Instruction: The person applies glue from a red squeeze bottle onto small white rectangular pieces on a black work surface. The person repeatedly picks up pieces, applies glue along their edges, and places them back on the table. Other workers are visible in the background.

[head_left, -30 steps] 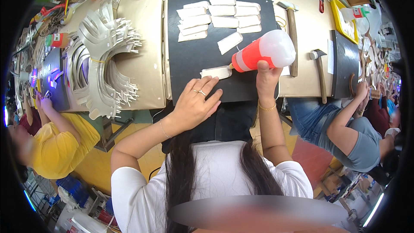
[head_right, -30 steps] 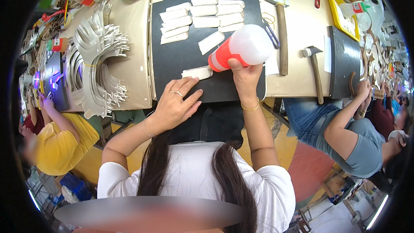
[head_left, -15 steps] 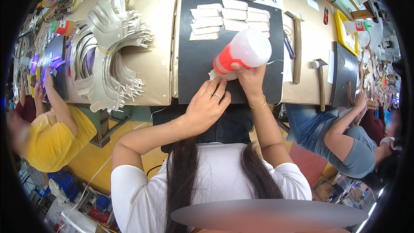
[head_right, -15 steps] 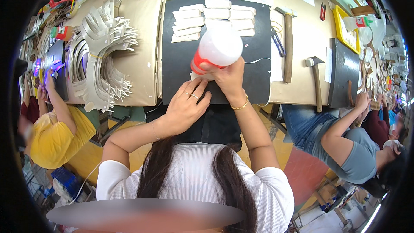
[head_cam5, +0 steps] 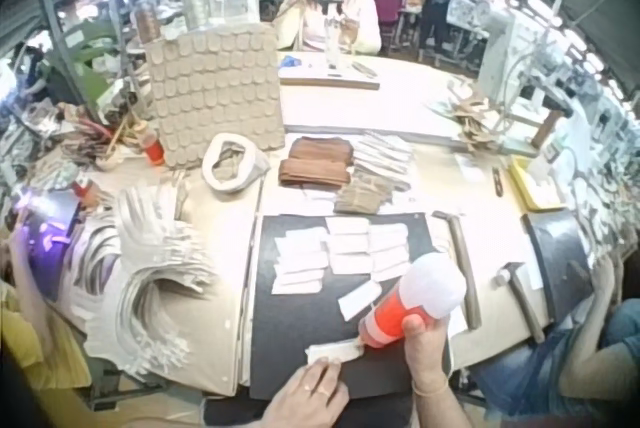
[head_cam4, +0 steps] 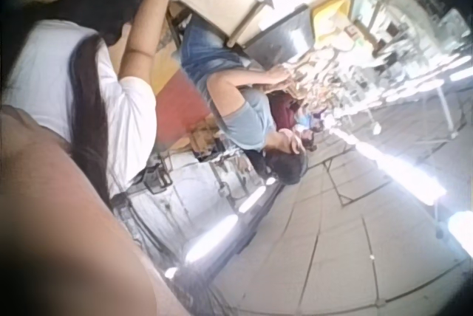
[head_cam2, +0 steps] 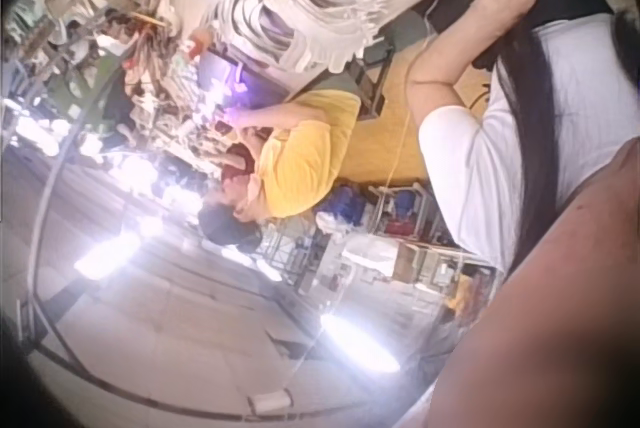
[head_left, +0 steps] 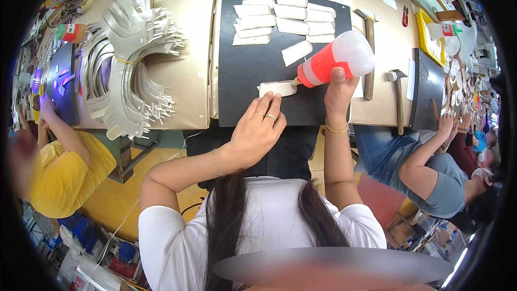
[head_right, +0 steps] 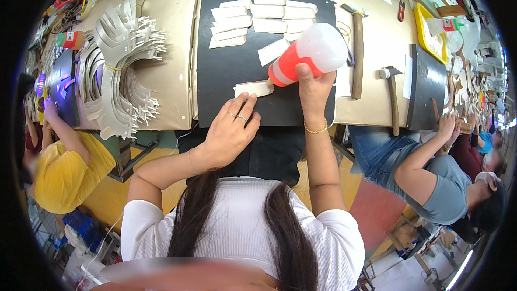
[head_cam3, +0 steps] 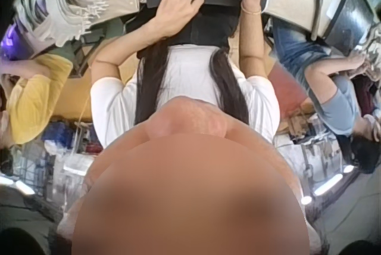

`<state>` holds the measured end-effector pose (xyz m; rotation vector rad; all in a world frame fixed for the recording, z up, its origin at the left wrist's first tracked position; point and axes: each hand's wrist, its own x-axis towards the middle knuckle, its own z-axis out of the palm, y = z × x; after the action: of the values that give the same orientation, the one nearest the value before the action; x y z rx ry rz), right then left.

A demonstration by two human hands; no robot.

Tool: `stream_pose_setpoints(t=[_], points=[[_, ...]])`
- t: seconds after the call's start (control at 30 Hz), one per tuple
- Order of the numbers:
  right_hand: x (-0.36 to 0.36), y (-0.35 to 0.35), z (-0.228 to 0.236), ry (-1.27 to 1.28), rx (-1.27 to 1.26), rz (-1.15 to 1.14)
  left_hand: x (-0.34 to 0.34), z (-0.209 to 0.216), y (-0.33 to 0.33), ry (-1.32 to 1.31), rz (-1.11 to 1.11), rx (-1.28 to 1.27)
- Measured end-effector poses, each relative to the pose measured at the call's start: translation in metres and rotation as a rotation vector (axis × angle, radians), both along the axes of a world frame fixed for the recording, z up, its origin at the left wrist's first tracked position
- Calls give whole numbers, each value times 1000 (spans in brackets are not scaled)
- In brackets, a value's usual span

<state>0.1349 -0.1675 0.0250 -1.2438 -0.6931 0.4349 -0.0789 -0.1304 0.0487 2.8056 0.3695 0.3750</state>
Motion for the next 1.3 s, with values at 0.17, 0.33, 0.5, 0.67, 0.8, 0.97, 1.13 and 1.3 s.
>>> stream_pose_setpoints(t=[0.17, 0.33, 0.5, 0.67, 0.8, 0.97, 1.13, 1.3], points=[[-12, 3, 3, -33, -41, 21, 1, 0, -1, 0, 12, -1], [-31, 13, 2, 54, 15, 124, 1, 0, -2, -8, 18, -1], [-56, 23, -4, -11, -68, 188, 3, 0, -3, -23, 39, -13], [-36, 21, -4, 331, 121, 47, 1, 1, -2, -3, 15, 12], [3, 5, 0, 53, 3, -50, 2, 2, 0, 11, 7, 8], [0, -4, -6, -43, -31, -26, 4, 2, 2, 2, 13, -2], [-8, -7, -9, -39, 0, 7, 5, 5, 4, 14, 6, -12], [-21, -39, -17, -11, -23, -13, 5, 10, 8, 31, -2, -70]])
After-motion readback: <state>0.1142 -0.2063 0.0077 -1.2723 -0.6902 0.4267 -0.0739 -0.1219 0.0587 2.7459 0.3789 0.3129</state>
